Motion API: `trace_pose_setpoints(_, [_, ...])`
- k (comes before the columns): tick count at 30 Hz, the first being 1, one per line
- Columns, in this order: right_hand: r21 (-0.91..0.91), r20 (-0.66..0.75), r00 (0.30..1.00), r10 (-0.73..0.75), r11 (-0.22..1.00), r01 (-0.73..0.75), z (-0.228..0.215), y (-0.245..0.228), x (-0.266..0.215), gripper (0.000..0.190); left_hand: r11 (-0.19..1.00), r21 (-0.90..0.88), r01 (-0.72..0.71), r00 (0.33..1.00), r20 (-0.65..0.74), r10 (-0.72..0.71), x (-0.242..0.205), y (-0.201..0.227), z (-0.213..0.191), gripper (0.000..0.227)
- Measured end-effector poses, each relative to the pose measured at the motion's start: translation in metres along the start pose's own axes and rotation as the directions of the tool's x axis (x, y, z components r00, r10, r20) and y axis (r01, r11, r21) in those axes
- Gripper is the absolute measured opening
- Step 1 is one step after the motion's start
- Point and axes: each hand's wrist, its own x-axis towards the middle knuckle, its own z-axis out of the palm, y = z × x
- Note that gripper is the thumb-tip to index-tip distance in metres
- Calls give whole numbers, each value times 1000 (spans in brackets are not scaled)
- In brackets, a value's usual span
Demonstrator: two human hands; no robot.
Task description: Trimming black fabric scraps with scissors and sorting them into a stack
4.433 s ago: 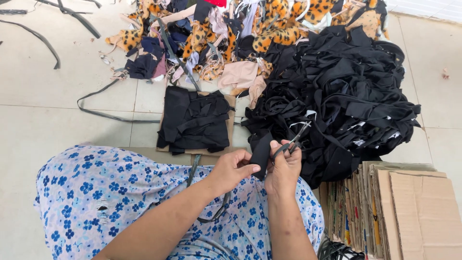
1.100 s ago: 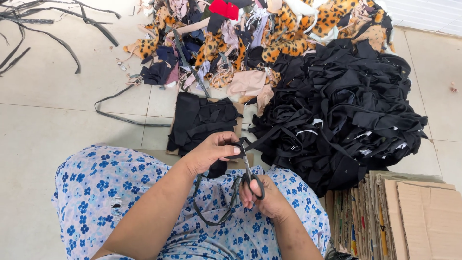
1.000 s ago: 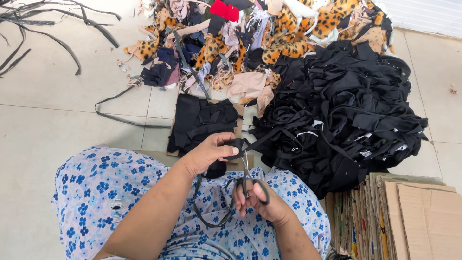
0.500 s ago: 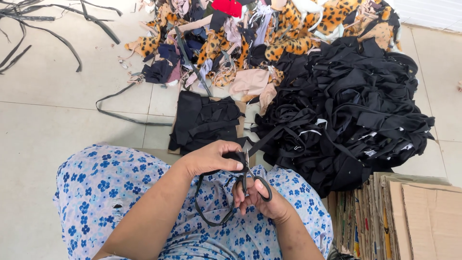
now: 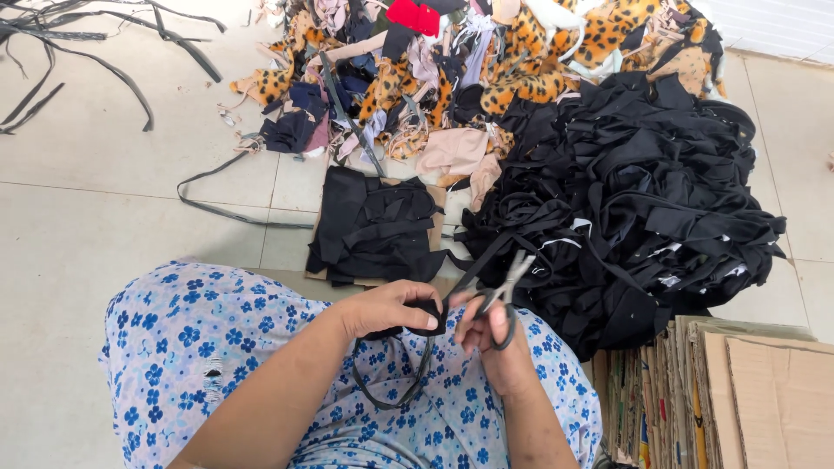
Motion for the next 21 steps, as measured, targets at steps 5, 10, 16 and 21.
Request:
trace_pose_setpoints(5, [-64, 24, 999, 36, 997, -35, 4, -12, 6, 56, 987, -63, -149, 988, -55, 146, -7, 32, 3, 20])
trace_pose_setpoints(10, [-266, -195, 956, -221, 950, 165, -20, -19, 25, 52, 917, -142, -373, 883, -356, 305, -14, 76, -13, 18])
trace_pose_setpoints(16, [-225, -329, 838, -435, 898, 378, -31, -58, 37, 50, 907, 136, -399, 712, -577, 400, 9, 63, -78, 17])
trace_pose_setpoints(21, [-188, -116, 863, -491, 864, 466, -34, -36, 40, 56, 900, 383, 208, 773, -628, 89, 39, 30, -66, 39])
